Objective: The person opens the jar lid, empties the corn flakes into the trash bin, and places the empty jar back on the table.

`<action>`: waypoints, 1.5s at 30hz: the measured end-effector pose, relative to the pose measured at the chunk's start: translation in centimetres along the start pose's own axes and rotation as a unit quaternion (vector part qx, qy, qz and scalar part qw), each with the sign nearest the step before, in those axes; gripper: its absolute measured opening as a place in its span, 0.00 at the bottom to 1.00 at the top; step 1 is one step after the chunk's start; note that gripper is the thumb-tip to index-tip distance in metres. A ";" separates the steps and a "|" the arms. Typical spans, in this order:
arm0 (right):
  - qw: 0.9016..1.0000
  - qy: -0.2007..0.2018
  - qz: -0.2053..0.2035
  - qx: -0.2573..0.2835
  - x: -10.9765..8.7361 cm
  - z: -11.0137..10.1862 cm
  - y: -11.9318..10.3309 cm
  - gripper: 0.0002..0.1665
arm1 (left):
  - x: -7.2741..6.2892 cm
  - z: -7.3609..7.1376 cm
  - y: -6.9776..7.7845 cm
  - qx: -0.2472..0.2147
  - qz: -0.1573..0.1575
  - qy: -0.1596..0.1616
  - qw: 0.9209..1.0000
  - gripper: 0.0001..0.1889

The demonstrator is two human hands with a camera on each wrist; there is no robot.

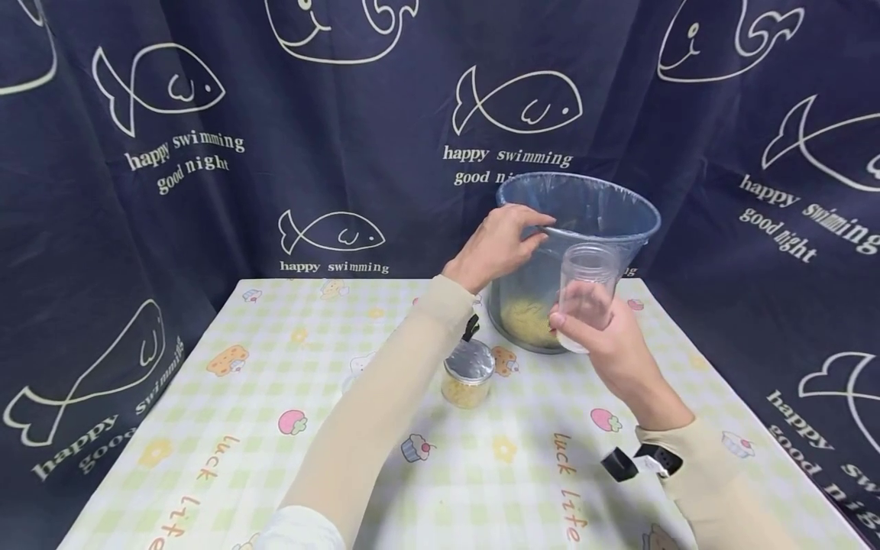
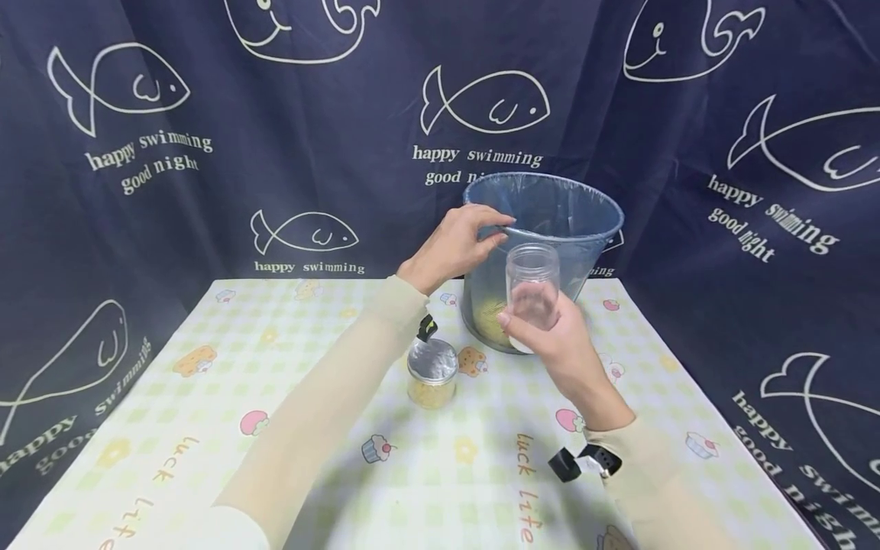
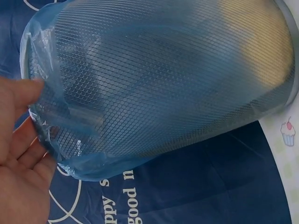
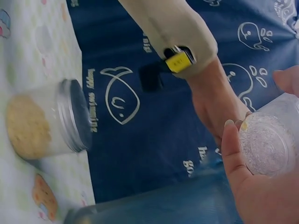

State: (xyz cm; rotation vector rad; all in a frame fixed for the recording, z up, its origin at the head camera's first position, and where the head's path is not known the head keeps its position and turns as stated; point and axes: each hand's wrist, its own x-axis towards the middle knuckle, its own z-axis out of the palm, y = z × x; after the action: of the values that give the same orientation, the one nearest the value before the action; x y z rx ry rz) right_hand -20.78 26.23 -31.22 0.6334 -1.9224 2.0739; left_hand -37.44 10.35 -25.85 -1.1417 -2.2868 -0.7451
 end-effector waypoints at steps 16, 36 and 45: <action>0.997 -0.038 0.065 -0.013 -1.0 2.2 2.4 0.22 | -3.4 -4.8 -0.3 -0.051 0.009 0.019 0.998 0.18; 0.991 -0.099 0.091 -0.027 -1.4 5.8 4.9 0.23 | -13.3 -8.9 -1.8 -0.011 -0.093 0.002 0.996 0.17; 0.983 -0.106 0.117 -0.099 -1.2 8.2 5.9 0.32 | -17.7 -9.8 -2.8 0.007 -0.149 -0.017 0.989 0.20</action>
State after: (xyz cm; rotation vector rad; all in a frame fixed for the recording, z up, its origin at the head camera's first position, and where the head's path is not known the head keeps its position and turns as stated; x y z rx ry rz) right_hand -21.22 17.64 -36.67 0.6307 -2.3909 1.9764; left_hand -28.55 -7.43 -30.36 -0.8191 -2.5191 -0.8221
